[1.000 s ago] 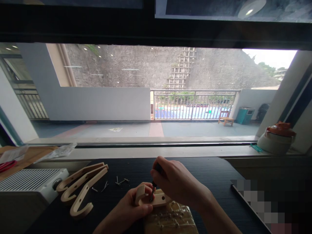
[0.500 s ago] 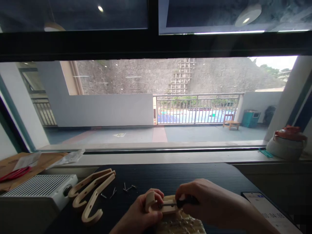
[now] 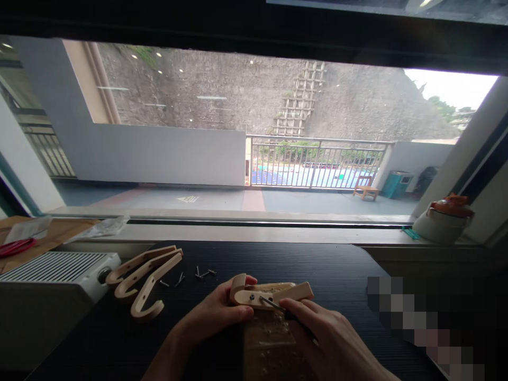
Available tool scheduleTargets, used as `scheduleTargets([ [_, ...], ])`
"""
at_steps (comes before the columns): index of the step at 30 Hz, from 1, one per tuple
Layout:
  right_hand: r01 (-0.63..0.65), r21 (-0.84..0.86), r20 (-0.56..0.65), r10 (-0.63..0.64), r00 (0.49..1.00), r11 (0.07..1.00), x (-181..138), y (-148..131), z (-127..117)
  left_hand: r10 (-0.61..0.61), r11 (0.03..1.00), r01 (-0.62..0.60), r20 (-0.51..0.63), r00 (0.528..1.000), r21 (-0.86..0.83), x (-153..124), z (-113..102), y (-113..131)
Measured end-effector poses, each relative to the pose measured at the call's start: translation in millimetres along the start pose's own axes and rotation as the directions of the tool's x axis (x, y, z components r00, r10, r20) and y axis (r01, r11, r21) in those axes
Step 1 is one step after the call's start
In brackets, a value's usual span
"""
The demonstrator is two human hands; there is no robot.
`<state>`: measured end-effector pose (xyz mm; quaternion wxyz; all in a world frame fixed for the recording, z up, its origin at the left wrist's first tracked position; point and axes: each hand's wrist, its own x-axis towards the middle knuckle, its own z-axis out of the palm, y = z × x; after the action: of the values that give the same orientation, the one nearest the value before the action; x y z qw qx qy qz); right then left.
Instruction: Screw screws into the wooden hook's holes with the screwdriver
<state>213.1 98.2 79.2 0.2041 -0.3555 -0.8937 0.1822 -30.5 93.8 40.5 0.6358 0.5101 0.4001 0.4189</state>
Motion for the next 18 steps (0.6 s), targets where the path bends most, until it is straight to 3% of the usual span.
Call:
scheduleTargets([
  [18,0.16,-0.095,0.095,-0.151,0.984,0.983,11,3,-2,-0.079,0.996,0.077,0.06,0.995,0.048,-1,-1,4],
])
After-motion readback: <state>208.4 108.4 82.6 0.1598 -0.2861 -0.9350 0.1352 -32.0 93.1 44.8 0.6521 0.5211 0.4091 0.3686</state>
